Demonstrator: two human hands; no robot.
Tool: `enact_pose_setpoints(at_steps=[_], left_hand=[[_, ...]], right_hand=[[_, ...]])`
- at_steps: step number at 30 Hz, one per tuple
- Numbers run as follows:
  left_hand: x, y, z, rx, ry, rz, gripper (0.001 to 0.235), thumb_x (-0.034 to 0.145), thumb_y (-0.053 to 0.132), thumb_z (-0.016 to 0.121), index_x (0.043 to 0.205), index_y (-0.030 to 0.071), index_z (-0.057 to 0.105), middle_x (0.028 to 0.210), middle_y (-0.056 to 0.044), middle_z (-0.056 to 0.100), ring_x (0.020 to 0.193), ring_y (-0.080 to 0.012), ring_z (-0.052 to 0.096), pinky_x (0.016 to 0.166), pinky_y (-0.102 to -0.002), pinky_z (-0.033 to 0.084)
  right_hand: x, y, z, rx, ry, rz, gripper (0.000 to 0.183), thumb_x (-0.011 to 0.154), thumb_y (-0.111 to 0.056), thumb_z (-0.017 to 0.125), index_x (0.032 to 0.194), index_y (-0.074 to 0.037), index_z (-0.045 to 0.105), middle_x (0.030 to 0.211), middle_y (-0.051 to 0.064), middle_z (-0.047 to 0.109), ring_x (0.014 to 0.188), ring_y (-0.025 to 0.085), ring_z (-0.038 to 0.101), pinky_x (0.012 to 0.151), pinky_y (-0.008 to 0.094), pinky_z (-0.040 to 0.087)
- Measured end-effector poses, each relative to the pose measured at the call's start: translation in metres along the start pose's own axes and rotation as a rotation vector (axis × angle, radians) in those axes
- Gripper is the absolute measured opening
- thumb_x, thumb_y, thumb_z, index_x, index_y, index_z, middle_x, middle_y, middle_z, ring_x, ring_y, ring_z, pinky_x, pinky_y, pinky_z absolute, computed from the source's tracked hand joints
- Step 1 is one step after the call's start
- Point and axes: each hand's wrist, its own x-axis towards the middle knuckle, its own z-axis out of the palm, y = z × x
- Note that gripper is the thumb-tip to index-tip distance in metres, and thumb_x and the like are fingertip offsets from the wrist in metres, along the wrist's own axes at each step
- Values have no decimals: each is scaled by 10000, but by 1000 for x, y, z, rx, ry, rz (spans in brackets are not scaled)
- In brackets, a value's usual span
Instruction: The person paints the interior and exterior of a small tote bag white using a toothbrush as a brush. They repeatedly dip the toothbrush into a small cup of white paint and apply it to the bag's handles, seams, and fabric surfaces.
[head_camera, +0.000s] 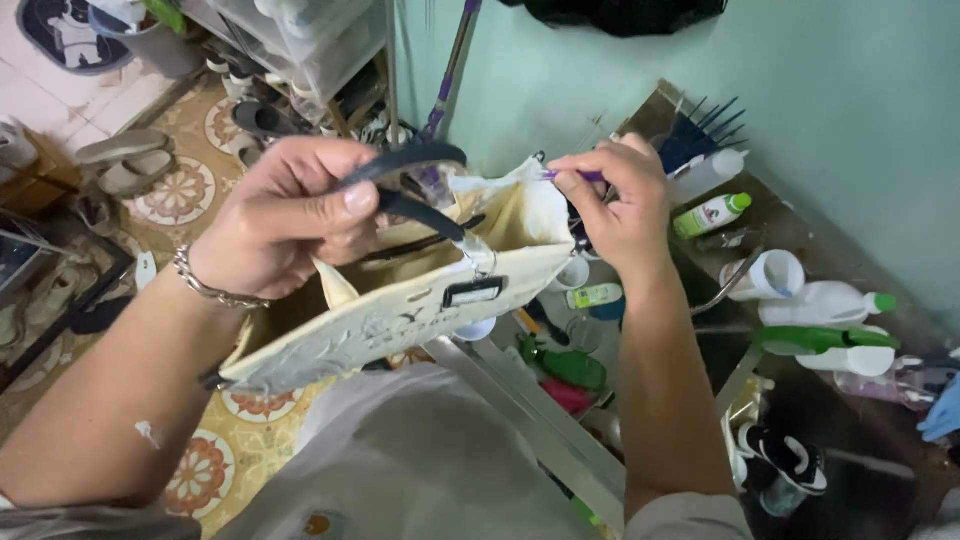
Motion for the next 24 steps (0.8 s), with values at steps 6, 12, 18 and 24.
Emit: enact_pose_setpoints(at_steps=[6,12,18,24], left_hand=[[-26,18,-1,271,449,-89,459,1181,331,751,862,206,446,708,53,374,588,-65,312,549,-287,211],[-92,27,-30,470,608,-22,515,1347,355,594,968,202,282,842,-22,217,703,-155,265,638,-346,240],[-130,-3,-103,565,555,-144,480,1147,432,480,833,173,226,811,-35,209,741,-168,172,749,-402,150],[-128,-12,-111,459,680,-133,447,1159,198,498,842,183,183,842,-14,154,764,-150,132,736,-385,143]], right_hand=[[-79,20,-25,-20,210,300,140,1351,-12,728,1412,43,841,1292,190,865,1094,307,789,953,427,643],[-216,-10,40,-252,-297,916,370,1292,-255,676,1591,-39,695,1275,109,880,1044,260,871,910,371,708],[-266,-54,131,-337,-779,798,176,1274,-424,698,1274,-254,741,906,45,847,779,354,791,693,554,555],[-273,-6,245,-802,-1091,751,682,1078,-48,628,1730,-246,608,1011,53,949,824,368,922,594,482,578]])
